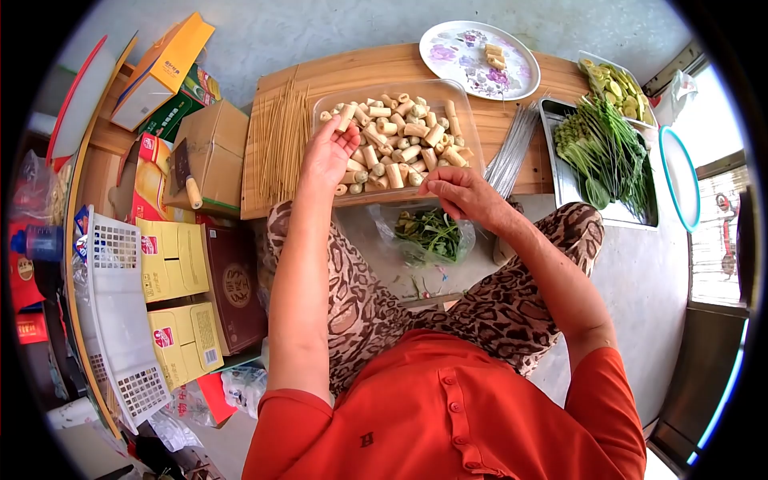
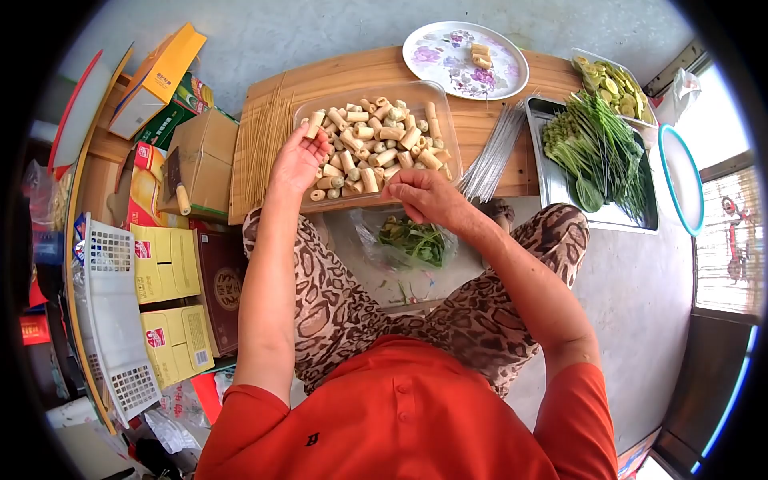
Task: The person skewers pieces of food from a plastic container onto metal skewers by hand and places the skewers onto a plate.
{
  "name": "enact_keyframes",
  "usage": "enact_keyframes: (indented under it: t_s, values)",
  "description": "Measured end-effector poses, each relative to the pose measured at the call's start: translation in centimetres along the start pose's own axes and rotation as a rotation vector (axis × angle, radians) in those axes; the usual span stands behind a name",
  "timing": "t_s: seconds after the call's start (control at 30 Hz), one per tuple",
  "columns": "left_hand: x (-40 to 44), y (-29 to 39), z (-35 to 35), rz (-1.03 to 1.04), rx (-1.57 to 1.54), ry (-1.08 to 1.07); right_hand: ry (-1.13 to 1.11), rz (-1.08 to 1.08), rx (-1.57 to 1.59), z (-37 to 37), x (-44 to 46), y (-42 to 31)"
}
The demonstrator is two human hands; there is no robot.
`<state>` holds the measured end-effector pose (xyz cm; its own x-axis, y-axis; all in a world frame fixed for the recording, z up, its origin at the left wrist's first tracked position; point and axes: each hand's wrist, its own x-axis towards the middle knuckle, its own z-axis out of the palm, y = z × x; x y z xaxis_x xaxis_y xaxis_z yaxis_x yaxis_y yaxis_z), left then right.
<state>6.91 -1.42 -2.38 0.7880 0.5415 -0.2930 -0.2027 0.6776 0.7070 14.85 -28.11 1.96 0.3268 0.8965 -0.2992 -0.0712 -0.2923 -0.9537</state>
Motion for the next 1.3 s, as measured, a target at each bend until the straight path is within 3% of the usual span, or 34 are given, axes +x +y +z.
enact_keyframes:
  t_s: [0.73, 1.03, 1.3]
  values:
    - [-0.7, 0.3, 0.1, 0.014, 0.053, -0.015, 0.002, 0.004, -0.042, 0.2, 0.1, 0.0]
    - [-1.2, -0.1, 0.8, -0.028, 0.062, -0.103, 0.029, 0.001, -0.058, 0.6, 0.6, 0.0]
    - [-1.9, -1.5, 2.1, -0.161, 0.289, -0.265, 0.097, -0.007, -0.027, 0.8, 1.4, -0.4]
